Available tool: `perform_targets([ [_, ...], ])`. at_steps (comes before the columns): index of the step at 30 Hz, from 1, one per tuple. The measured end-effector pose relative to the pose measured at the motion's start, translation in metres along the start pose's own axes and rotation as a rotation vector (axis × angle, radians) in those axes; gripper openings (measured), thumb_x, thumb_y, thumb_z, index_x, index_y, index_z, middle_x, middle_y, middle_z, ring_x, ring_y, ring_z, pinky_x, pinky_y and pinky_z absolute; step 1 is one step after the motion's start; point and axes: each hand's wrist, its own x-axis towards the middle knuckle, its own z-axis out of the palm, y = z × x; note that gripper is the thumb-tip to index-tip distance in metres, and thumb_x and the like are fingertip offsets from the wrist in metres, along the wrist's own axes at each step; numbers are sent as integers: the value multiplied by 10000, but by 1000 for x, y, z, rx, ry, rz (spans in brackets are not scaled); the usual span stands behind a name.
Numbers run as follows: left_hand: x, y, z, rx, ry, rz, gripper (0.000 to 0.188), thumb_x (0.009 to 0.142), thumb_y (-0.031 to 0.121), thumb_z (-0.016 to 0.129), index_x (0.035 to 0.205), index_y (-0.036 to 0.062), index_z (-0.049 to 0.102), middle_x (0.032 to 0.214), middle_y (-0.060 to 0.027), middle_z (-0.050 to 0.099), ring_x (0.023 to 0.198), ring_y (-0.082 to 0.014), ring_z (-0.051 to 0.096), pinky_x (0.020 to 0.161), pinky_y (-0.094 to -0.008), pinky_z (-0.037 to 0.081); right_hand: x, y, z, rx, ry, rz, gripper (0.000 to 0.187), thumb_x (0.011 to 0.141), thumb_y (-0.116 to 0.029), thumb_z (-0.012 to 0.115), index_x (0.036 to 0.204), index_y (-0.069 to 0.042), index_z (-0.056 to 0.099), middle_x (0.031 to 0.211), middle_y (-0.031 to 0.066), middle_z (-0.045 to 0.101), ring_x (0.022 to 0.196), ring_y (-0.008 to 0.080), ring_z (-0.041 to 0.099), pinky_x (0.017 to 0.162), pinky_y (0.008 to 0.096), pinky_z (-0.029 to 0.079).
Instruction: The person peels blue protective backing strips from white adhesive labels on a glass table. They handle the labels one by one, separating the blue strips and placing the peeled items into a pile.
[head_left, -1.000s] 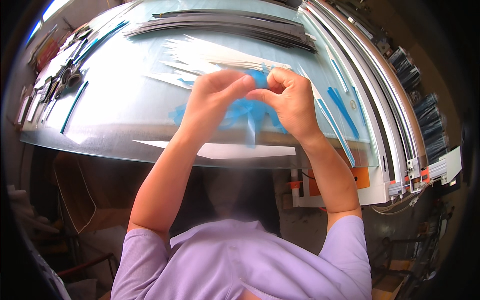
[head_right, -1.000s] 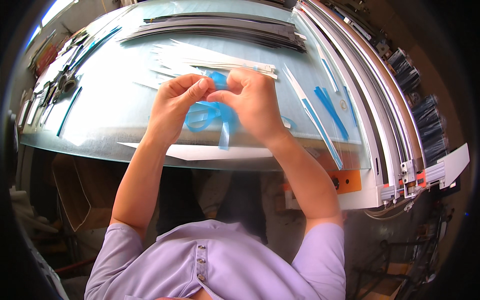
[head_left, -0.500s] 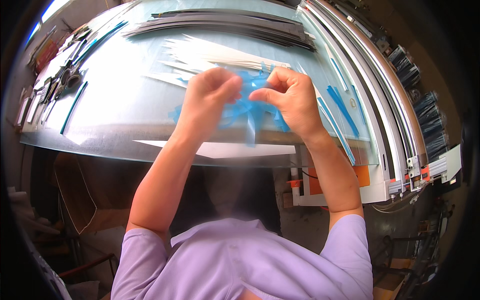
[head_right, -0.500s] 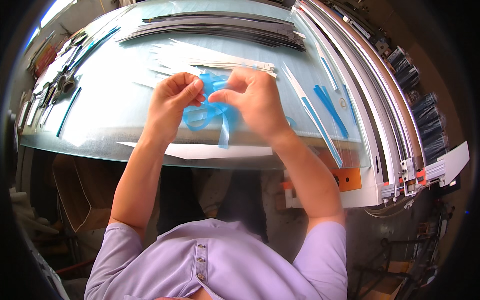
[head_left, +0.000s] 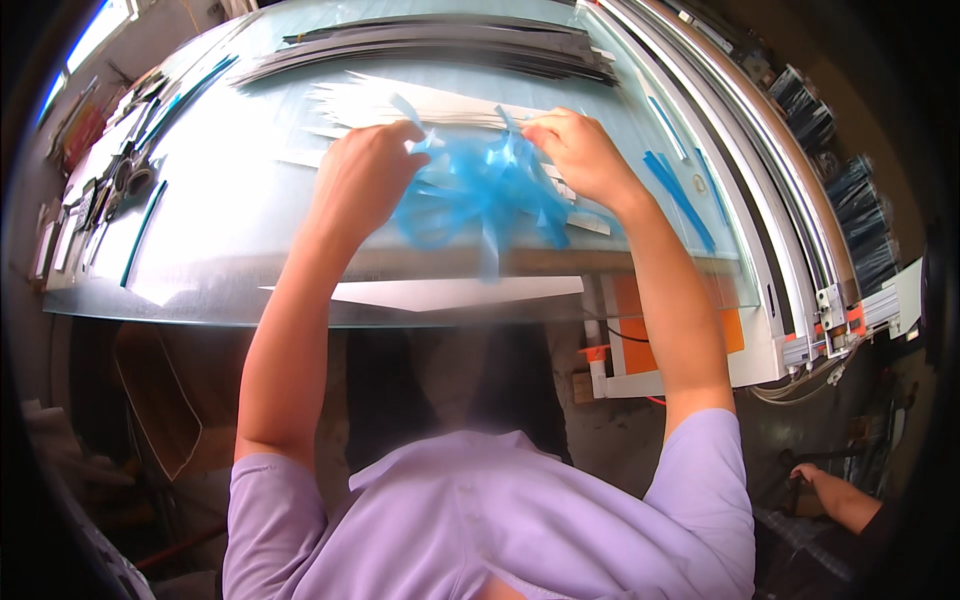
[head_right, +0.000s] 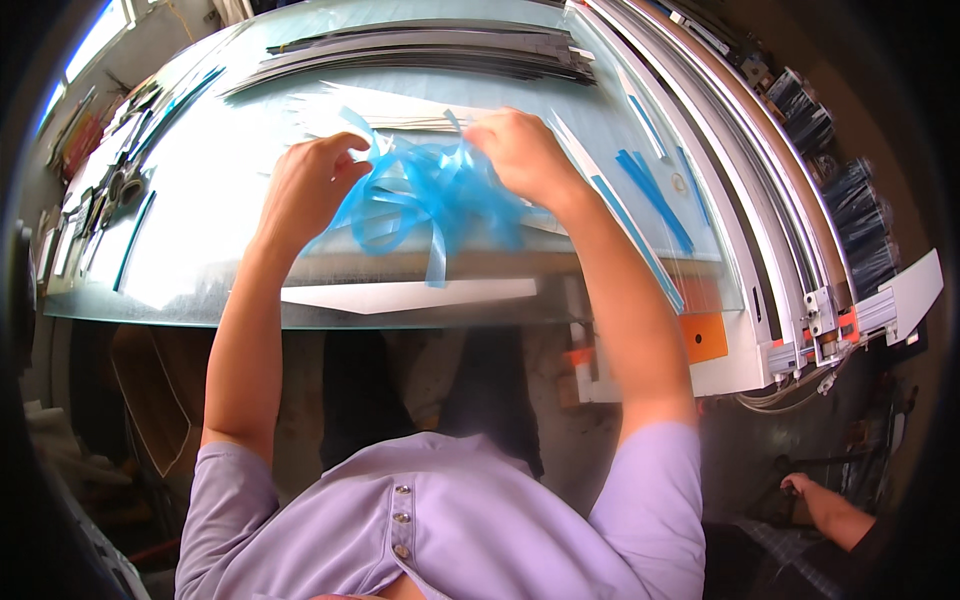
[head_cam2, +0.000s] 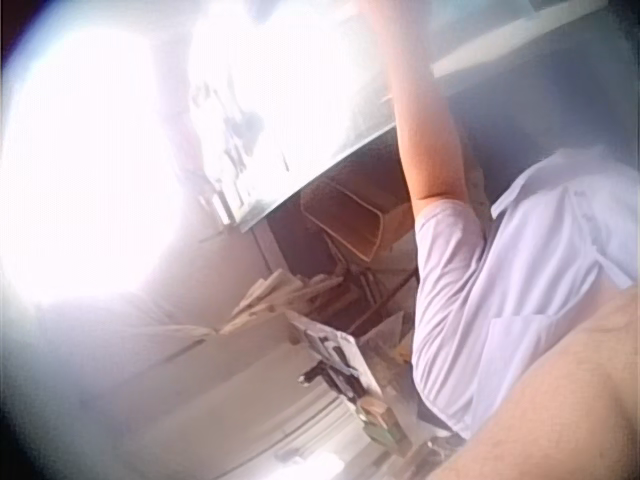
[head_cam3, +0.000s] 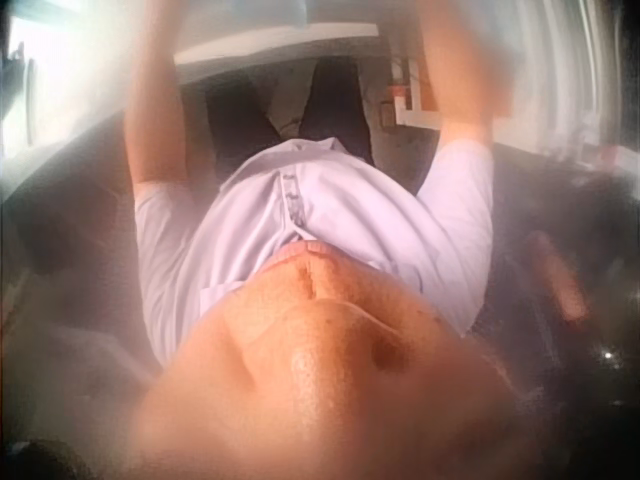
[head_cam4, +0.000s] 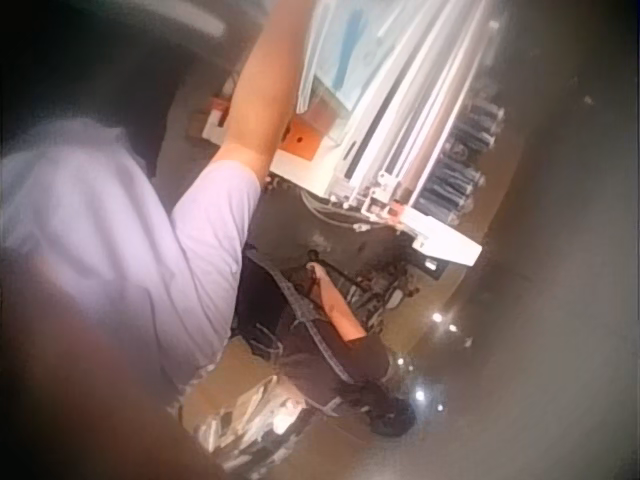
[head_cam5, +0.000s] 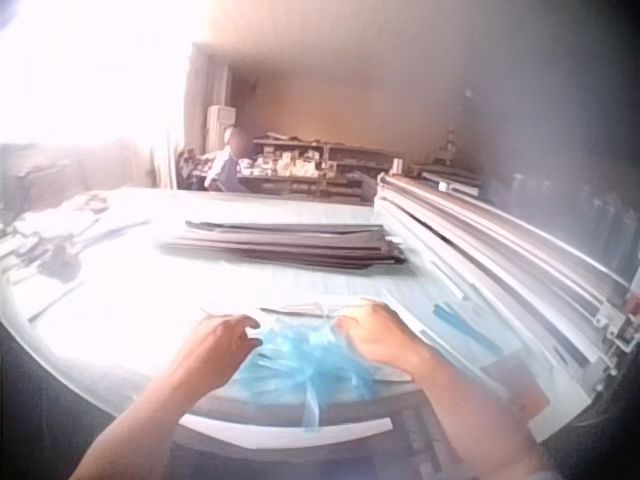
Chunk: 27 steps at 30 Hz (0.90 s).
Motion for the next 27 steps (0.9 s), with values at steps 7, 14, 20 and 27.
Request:
perform_targets([
  [7,-102,18,1,-133,32,38,64,884,27,695,943,36,718,903,-123,679,849,-347,636,750,-431,501,-86,39,-28,0,221,313,153,920,-115,683,925,29,736,739,100,690,697,182,628,672,316,489],
  [14,-131,23,21,-144,54,43,151,772,-42,753,883,34,685,911,-84,641,860,-307,605,737,-403,498,-157,35,-19,-52,458,370,84,882,-52,729,865,25,700,801,138,664,662,244,617,636,350,476],
  [20,-117,23,30,-188,0,46,159,767,-60,744,883,27,680,892,-90,624,855,-307,585,727,-396,479,-185,-10,46,-34,428,73,165,804,-71,800,947,-24,730,979,95,698,951,315,636,829,397,507],
  [27,-120,24,38,-142,82,9,129,790,-54,725,880,28,682,881,-103,622,841,-315,577,736,-404,477,-188,-8,60,-31,471,39,159,761,-19,789,900,-55,720,953,56,667,889,306,607,788,411,481],
])
